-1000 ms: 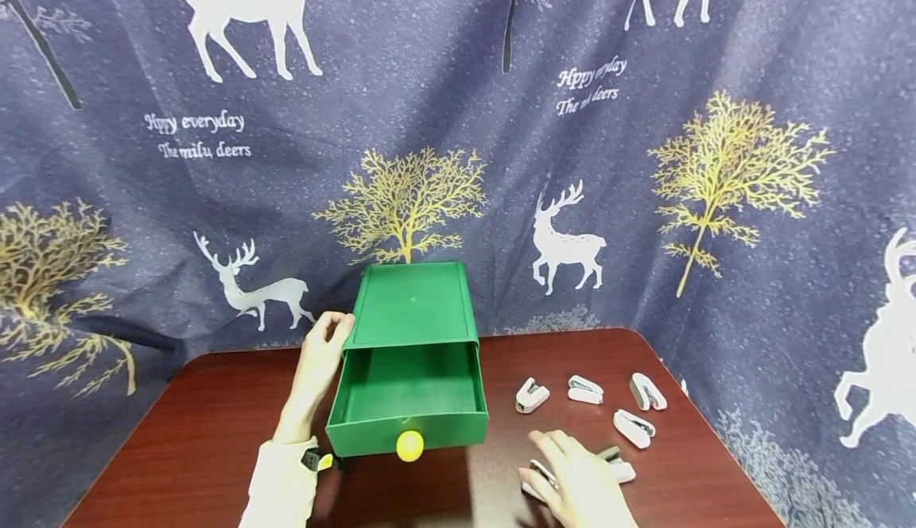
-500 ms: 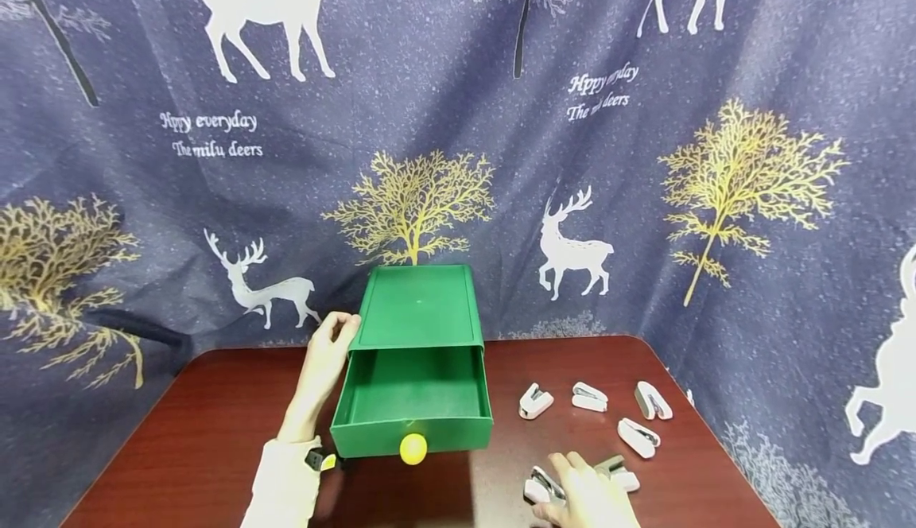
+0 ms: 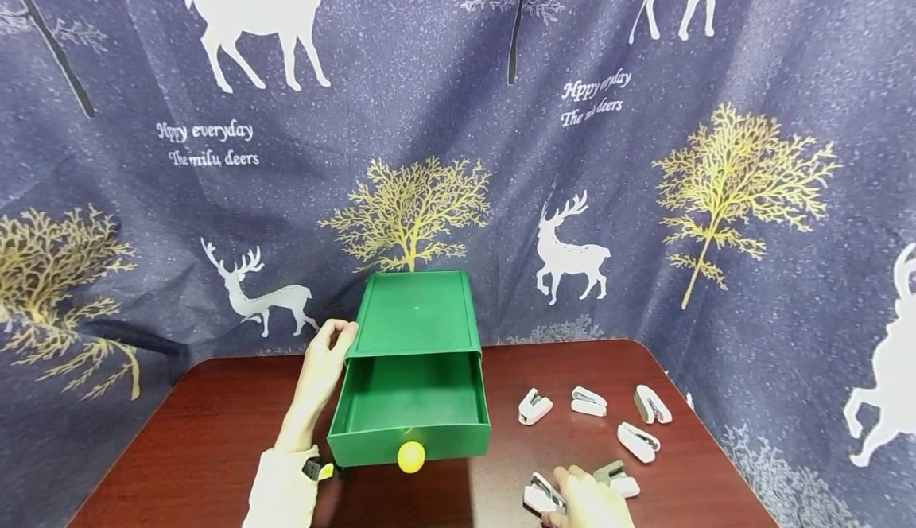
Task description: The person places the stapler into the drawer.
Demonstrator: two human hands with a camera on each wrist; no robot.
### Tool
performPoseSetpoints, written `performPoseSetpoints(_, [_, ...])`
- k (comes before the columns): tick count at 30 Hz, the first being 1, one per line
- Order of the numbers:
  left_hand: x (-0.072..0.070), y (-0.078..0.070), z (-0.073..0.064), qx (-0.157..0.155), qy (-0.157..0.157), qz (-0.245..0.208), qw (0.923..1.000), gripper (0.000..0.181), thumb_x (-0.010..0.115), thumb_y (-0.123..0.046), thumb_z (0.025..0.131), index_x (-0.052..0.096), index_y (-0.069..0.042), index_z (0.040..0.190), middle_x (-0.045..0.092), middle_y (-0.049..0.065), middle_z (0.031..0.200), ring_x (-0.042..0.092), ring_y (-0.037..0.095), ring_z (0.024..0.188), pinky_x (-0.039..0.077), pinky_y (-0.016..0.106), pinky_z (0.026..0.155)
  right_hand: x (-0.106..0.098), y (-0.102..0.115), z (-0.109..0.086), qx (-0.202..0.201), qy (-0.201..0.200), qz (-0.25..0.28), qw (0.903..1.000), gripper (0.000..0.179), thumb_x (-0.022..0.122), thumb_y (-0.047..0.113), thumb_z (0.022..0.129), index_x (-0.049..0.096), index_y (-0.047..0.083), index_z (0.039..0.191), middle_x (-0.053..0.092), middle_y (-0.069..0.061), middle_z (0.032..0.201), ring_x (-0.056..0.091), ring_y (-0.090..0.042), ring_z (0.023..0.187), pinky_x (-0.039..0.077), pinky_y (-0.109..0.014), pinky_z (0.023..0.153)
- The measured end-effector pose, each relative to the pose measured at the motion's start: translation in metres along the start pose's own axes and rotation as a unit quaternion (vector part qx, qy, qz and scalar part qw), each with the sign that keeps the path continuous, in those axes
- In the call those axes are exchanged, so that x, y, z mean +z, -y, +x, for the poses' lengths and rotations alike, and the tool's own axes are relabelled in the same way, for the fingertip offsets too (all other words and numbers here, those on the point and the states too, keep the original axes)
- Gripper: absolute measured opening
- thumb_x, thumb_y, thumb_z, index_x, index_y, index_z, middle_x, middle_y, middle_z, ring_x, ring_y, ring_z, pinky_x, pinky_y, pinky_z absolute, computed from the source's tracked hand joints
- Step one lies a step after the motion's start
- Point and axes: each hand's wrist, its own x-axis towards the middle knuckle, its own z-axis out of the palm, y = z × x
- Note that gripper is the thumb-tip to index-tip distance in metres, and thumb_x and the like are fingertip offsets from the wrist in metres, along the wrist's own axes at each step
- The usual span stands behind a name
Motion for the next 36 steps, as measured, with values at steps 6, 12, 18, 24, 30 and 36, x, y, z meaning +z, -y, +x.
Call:
performPoseSetpoints(6, [-0.001,0.001,-0.001,-0.001,0.003,-0.002,1.0,0.024,0.06,-0.035,0.098,0.06,-0.01,0.095,0.054,0.004,0.082,0.05,0.02,0.077,0.039,0.031,0.07,0.005,-0.001,0.0,-0.006,0.003,0.005,1.0,0.038,0.085,0.037,0.065,0.058,0.02,0.084,0.049,0.01,0.075,0.049,-0.008,0.065,0.039,-0.035,0.055])
performPoseSetpoints(12, [-0.001,0.001,-0.002,0.002,0.003,-0.005,1.0,0.025,0.06,-0.035,0.098,0.06,-0.01,0.095,0.054,0.004,0.082,0.051,0.02,0.077,0.039,0.03,0.07,0.004,-0.001,-0.003,-0.008,0.003,0.006,0.9999,0.034,0.084,0.036,0.069,0.054,0.022,0.078,0.043,0.012,0.07,0.042,-0.004,0.061,0.035,-0.032,0.053])
performPoseSetpoints(18, [-0.001,0.0,-0.001,0.004,0.004,-0.007,1.0,0.026,0.06,-0.035,0.098,0.06,-0.009,0.095,0.054,0.005,0.084,0.051,0.02,0.077,0.039,0.03,0.07,-0.005,0.003,-0.003,0.018,0.009,0.02,0.9996,0.032,0.084,0.034,0.072,0.054,0.023,0.079,0.045,0.011,0.071,0.042,-0.005,0.062,0.036,-0.032,0.055])
performPoseSetpoints(24, [-0.002,0.0,0.0,0.006,0.002,-0.004,1.0,0.026,0.06,-0.035,0.098,0.06,-0.009,0.095,0.053,0.005,0.083,0.05,0.02,0.076,0.039,0.03,0.07,-0.021,0.01,0.001,0.06,-0.019,-0.005,0.998,0.033,0.082,0.043,0.073,0.056,0.026,0.081,0.047,0.012,0.072,0.047,-0.009,0.064,0.041,-0.038,0.057])
performPoseSetpoints(30, [-0.002,0.0,0.002,0.012,0.003,-0.003,0.9999,0.028,0.06,-0.037,0.098,0.06,-0.01,0.094,0.053,0.005,0.084,0.05,0.02,0.078,0.038,0.031,0.071,-0.038,0.016,0.007,0.055,-0.06,0.01,0.9967,0.032,0.082,0.043,0.072,0.056,0.027,0.081,0.047,0.014,0.073,0.049,-0.008,0.067,0.043,-0.038,0.06])
performPoseSetpoints(36, [-0.002,0.0,-0.001,0.006,0.002,-0.003,1.0,0.029,0.06,-0.038,0.097,0.059,-0.01,0.095,0.053,0.005,0.086,0.05,0.02,0.081,0.039,0.032,0.074,-0.058,0.023,0.013,-0.021,-0.161,0.001,0.9866,0.033,0.086,0.032,0.067,0.055,0.028,0.077,0.038,0.018,0.063,0.036,0.001,0.056,0.035,-0.027,0.052])
